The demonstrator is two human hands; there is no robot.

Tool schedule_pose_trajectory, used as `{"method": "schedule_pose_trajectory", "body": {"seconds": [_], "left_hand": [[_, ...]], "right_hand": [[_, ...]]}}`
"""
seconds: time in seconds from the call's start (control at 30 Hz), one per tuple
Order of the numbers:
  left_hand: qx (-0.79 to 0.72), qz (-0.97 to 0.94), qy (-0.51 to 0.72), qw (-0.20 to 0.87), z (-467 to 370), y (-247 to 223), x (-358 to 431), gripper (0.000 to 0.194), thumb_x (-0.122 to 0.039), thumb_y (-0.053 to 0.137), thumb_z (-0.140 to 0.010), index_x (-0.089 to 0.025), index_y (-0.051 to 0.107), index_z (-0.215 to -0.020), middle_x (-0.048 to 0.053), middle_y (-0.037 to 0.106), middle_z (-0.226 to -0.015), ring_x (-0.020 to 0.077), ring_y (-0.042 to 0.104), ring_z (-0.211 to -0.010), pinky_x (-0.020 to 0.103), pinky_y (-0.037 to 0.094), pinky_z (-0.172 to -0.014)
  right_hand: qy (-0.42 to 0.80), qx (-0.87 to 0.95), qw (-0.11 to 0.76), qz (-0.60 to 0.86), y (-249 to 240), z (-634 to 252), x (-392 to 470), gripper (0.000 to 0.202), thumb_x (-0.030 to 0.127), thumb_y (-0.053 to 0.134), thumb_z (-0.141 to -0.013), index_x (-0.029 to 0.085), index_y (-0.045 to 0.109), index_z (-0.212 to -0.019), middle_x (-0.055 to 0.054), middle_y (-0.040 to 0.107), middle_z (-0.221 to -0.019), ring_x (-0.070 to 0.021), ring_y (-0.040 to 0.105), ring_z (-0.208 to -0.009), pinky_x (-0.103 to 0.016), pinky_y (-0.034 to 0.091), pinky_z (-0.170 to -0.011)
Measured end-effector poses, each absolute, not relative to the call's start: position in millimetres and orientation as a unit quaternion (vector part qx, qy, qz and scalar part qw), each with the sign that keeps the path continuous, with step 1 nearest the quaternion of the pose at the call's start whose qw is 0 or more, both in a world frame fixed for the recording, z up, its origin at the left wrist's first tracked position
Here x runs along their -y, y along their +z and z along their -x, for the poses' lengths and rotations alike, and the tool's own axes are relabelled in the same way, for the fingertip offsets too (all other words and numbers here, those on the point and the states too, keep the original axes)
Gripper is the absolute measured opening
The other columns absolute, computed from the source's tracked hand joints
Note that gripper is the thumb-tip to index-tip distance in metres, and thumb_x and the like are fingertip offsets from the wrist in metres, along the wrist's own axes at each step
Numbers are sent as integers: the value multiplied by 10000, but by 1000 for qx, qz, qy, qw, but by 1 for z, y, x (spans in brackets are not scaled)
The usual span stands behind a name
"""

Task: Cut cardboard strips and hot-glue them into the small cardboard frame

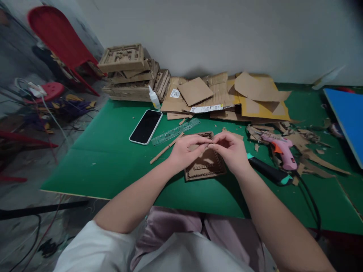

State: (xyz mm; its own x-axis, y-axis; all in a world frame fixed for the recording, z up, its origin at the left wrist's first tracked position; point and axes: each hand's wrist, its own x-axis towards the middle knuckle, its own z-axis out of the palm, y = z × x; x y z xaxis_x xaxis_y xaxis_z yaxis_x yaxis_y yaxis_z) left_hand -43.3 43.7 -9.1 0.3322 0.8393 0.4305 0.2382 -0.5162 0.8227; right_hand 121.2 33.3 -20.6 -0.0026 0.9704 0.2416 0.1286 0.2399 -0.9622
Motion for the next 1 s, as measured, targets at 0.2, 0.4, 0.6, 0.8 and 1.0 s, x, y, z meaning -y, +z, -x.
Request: {"method": "schedule_pose_trajectory", "body": {"seconds": [0.2,0.4,0.6,0.8,1.0], "left_hand": [[-319,-745,470,350,45,-14,-45,170,-172,576,-756,-219,714,-844,29,727,-864,164,665,-826,284,518,-756],[-300,-737,466,388,49,-16,-48,215,-123,575,-726,-237,722,-835,25,729,-874,163,672,-818,283,528,-749],[-310,-731,427,433,51,-9,-49,133,-254,634,-741,-216,720,-834,42,719,-880,172,654,-837,286,515,-765],[-392,-641,387,535,49,-9,-50,181,-338,679,-717,-182,723,-798,16,678,-681,102,556,-568,207,416,-500],[-440,-616,362,545,48,-13,-52,223,-373,710,-681,-157,709,-737,-9,594,-559,63,447,-477,193,311,-439]], "right_hand": [[378,605,523,467,-19,-121,-33,131,214,706,-657,197,578,-680,29,574,-692,-111,549,-662,-261,471,-637],[408,608,512,449,-19,-121,-32,164,208,709,-660,197,546,-678,35,538,-702,-106,534,-687,-263,468,-676],[423,600,506,453,-18,-120,-32,187,229,710,-657,196,528,-677,41,534,-679,-106,537,-675,-261,458,-665],[320,651,487,487,-18,-120,-30,167,229,675,-702,196,518,-656,31,535,-681,-110,515,-666,-256,423,-635],[229,717,460,470,-20,-119,-31,170,163,640,-724,201,497,-642,29,541,-652,-114,513,-649,-250,414,-610]]}}
